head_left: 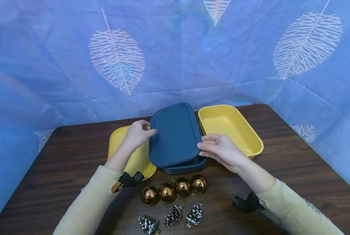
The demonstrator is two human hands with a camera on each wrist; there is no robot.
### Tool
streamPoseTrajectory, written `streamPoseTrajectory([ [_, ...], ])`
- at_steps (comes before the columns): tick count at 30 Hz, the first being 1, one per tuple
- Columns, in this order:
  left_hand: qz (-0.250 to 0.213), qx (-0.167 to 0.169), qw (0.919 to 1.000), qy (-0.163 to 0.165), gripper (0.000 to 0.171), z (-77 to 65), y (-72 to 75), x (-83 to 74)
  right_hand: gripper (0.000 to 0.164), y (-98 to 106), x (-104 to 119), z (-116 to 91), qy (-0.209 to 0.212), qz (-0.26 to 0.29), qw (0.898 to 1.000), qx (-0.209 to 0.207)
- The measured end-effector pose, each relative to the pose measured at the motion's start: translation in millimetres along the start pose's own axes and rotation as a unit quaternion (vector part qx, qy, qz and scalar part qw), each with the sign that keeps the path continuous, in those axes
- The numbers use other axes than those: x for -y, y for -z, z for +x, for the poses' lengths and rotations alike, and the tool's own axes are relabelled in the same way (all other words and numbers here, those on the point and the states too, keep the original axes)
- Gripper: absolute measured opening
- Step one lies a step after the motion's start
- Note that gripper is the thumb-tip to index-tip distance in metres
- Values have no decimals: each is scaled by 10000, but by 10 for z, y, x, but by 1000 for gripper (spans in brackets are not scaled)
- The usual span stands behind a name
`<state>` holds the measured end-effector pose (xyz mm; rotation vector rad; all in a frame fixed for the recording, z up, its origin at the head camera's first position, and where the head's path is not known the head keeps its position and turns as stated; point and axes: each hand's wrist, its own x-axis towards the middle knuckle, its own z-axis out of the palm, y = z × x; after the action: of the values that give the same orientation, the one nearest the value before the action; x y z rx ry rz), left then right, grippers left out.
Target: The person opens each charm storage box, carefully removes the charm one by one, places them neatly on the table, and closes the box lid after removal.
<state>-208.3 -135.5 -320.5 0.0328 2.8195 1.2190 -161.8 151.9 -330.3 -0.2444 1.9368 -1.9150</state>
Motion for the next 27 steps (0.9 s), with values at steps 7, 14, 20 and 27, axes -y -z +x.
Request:
streamPoseTrajectory([
  [7,-1162,554,9897,629,47,90,-41,231,58,52,-28,-72,288,-1386,9896,-249],
  [14,-1347,391,9883,607,45,81,-90,219,56,53,-38,-113,579,-2507,9646,-579],
  [20,-1467,318,9858,747,43,77,-99,207,47,19,-43,-133,774,-3602,9248,-948],
  [27,-1650,152,9837,694,45,68,-117,243,44,-27,-52,-163,916,-3871,9118,-1021],
])
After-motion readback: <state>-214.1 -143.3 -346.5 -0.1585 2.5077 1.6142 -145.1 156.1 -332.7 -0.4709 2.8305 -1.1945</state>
